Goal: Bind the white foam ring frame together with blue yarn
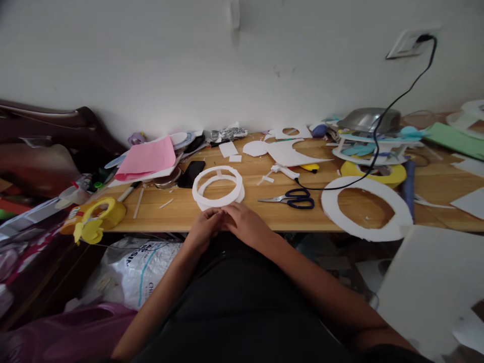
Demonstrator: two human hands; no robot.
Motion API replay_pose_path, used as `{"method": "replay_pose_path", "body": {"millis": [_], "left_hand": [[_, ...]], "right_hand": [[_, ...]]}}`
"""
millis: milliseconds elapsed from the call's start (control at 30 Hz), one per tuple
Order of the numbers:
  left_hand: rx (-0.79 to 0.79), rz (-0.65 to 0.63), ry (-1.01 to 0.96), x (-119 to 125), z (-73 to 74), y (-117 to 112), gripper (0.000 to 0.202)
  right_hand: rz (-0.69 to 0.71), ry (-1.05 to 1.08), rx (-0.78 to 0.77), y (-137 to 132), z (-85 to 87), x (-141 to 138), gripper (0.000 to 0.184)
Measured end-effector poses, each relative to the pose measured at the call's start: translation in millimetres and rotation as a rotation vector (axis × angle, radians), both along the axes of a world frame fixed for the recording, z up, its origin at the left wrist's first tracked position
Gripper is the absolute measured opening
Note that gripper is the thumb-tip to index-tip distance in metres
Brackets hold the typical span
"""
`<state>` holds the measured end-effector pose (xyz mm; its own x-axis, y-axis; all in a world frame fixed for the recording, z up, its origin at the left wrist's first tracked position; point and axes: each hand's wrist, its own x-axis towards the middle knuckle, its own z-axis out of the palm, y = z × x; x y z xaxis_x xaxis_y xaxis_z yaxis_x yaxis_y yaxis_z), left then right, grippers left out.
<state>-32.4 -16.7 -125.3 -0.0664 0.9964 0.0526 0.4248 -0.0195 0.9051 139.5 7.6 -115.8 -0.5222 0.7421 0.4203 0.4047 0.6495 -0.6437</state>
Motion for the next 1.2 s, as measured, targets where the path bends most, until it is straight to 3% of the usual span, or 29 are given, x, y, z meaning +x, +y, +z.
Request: {"method": "replay_pose_path", "body": {"millis": [200,433,600,833,1033,1200], "left_hand": [[0.03,-0.06,0.058,-2,2.8,-13,0.02],[0.126,0.141,0.284,-13,-0.3,-29,0.031],[0.127,0.096,0.373,-16,1.2,-18,0.036],[0.129,-0.018,0.414,-20,3.4,4,0.038],[0.192,-0.092,0.343,-19,-1.9,18,0.033],[0.232,-0.07,0.254,-20,-4.5,21,0.028]], "right_hand": [[-0.045,0.02,-0.023,-6,-11.5,2,0.024],[-0.241,0.018,-0.071,10,-17.7,15,0.015],[-0.284,-0.001,-0.126,29,-16.9,11,0.008],[-0.284,0.029,-0.205,43,-21.6,-1,0.022],[-0.352,0.107,-0.282,52,-23.9,-9,0.023],[-0.39,0.206,-0.295,47,-11.5,-10,0.014]]}}
